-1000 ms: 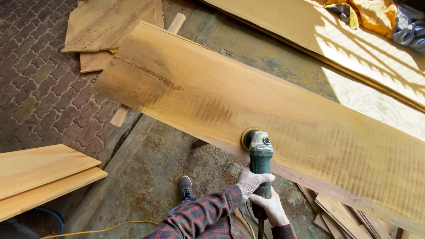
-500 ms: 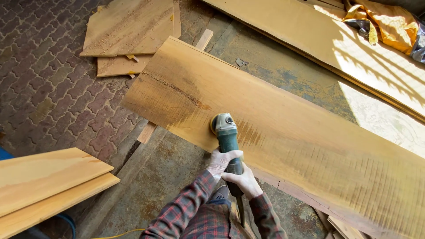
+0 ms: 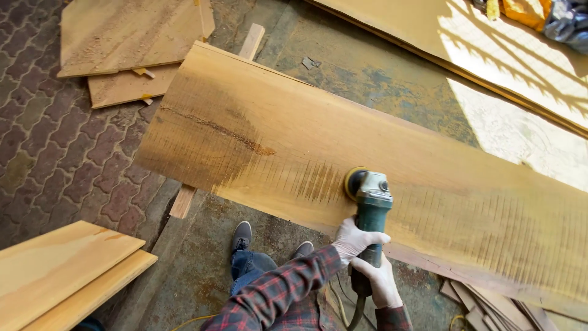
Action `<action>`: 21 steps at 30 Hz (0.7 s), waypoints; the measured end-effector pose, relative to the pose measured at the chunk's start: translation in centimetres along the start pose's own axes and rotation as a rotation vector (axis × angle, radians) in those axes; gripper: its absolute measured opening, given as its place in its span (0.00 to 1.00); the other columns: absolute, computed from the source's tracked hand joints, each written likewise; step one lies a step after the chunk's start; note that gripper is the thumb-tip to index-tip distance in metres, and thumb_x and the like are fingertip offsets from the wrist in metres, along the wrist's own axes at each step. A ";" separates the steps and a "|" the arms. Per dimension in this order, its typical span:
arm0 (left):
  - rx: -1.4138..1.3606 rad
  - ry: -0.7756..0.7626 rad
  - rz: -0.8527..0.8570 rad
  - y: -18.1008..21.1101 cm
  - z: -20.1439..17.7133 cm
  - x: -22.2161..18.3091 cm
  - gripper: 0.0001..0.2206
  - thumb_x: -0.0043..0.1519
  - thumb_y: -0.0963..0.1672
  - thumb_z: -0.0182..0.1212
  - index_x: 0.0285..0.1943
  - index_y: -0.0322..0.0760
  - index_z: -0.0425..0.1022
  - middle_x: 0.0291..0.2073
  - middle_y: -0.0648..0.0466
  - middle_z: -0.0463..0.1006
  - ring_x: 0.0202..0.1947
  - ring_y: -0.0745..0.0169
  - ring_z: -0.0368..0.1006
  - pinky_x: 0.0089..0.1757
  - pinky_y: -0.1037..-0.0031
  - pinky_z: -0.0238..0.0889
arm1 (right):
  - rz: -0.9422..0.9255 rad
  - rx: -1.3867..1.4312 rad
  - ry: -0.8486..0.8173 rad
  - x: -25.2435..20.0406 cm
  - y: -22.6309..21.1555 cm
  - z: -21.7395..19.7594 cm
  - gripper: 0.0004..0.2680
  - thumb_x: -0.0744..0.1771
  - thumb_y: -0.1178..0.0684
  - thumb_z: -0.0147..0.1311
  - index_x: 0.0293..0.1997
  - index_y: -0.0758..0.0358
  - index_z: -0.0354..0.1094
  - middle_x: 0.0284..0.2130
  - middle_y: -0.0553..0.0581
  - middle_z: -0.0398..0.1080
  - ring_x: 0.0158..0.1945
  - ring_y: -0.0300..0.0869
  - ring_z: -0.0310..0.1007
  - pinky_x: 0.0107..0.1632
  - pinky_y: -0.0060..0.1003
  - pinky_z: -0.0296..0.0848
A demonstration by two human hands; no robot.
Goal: The person uses a handheld electric sander to sand the surface of long wooden boards resting on supports, moving the sander back and forth along the boards to smooth the wood. The person works on one board, then moves to sand additional boards laid out in the workshop.
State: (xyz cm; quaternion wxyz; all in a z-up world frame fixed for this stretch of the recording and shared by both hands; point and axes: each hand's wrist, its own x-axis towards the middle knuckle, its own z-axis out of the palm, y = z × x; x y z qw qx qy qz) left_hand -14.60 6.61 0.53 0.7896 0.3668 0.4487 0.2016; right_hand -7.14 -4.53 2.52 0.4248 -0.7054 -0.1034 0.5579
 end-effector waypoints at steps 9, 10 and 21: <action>0.112 -0.104 -0.061 2.2 -6.6 -0.4 0.22 0.42 0.47 0.78 0.43 0.34 0.78 0.34 0.52 0.82 0.31 0.66 0.77 0.37 0.70 0.74 | -0.063 0.113 0.042 -0.3 1.2 7.7 0.14 0.59 0.56 0.63 0.45 0.70 0.70 0.29 0.60 0.76 0.29 0.44 0.76 0.34 0.38 0.75; 0.122 -0.122 -0.067 2.8 -8.7 -0.7 0.22 0.42 0.47 0.78 0.43 0.34 0.78 0.34 0.52 0.82 0.31 0.66 0.77 0.37 0.70 0.74 | -0.064 0.126 0.060 -0.1 0.9 9.6 0.14 0.59 0.56 0.63 0.45 0.70 0.70 0.29 0.60 0.76 0.29 0.44 0.76 0.34 0.38 0.75; 0.017 0.067 0.012 5.2 -17.1 -2.1 0.16 0.47 0.45 0.76 0.39 0.31 0.78 0.30 0.53 0.80 0.26 0.66 0.77 0.32 0.70 0.72 | -0.168 0.160 -0.130 0.9 1.0 17.7 0.22 0.57 0.53 0.70 0.53 0.67 0.68 0.40 0.55 0.75 0.42 0.40 0.75 0.47 0.37 0.76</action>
